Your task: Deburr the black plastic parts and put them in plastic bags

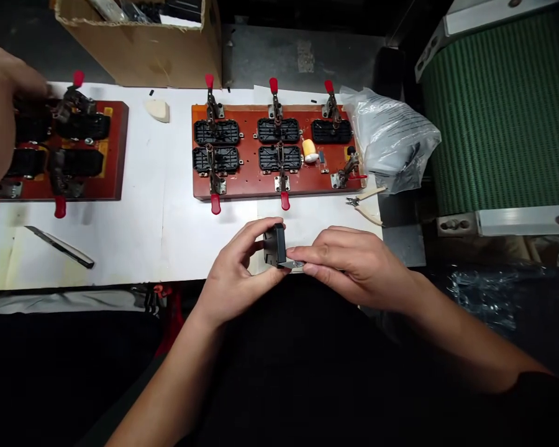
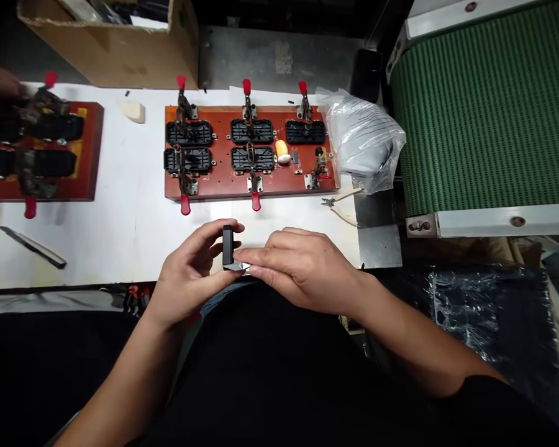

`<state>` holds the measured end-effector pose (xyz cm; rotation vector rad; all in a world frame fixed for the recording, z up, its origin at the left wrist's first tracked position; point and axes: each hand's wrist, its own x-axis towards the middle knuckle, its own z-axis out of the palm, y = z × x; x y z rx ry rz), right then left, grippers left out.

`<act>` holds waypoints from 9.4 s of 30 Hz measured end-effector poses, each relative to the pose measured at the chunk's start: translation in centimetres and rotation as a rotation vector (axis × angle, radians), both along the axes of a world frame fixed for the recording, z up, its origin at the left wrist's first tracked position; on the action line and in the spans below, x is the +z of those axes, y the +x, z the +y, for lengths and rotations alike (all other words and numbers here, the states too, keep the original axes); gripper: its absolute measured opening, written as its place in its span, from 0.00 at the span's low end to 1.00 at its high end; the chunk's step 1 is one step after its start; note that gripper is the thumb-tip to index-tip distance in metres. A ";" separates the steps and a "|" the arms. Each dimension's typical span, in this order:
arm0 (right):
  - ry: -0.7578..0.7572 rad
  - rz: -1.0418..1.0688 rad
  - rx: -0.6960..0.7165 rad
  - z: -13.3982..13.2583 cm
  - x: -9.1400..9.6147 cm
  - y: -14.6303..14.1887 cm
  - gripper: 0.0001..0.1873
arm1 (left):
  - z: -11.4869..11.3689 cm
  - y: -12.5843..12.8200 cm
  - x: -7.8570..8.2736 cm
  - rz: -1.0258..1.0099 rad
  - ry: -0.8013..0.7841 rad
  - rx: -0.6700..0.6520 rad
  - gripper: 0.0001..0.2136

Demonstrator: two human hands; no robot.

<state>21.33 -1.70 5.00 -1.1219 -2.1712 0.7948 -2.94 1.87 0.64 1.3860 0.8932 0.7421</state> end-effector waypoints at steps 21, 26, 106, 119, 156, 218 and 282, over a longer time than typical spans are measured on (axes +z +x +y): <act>0.012 0.006 -0.015 -1.0 -0.2 0.5 0.14 | -0.3 0.6 0.3 0.026 0.017 -0.044 0.28; 0.012 -0.005 -0.017 -0.9 -0.4 0.7 0.14 | -0.3 0.7 0.3 0.038 -0.002 -0.060 0.29; -0.329 0.320 -0.338 -2.3 -2.4 -0.3 0.11 | -1.2 3.1 -1.9 0.169 0.116 -0.188 0.41; -0.075 0.144 -0.122 -1.4 -0.8 1.8 0.15 | -0.3 2.0 -0.2 0.046 0.085 -0.125 0.31; 0.016 0.037 -0.107 -0.9 -1.0 1.7 0.13 | -0.3 2.0 -0.5 0.022 0.002 -0.101 0.32; -0.048 -0.321 -0.457 1.3 -7.1 5.5 0.15 | 1.4 0.5 -6.5 0.804 0.160 0.222 0.31; -0.118 -0.286 0.046 3.6 -10.2 -4.7 0.12 | -2.0 -2.6 -10.5 0.603 0.487 -0.028 0.42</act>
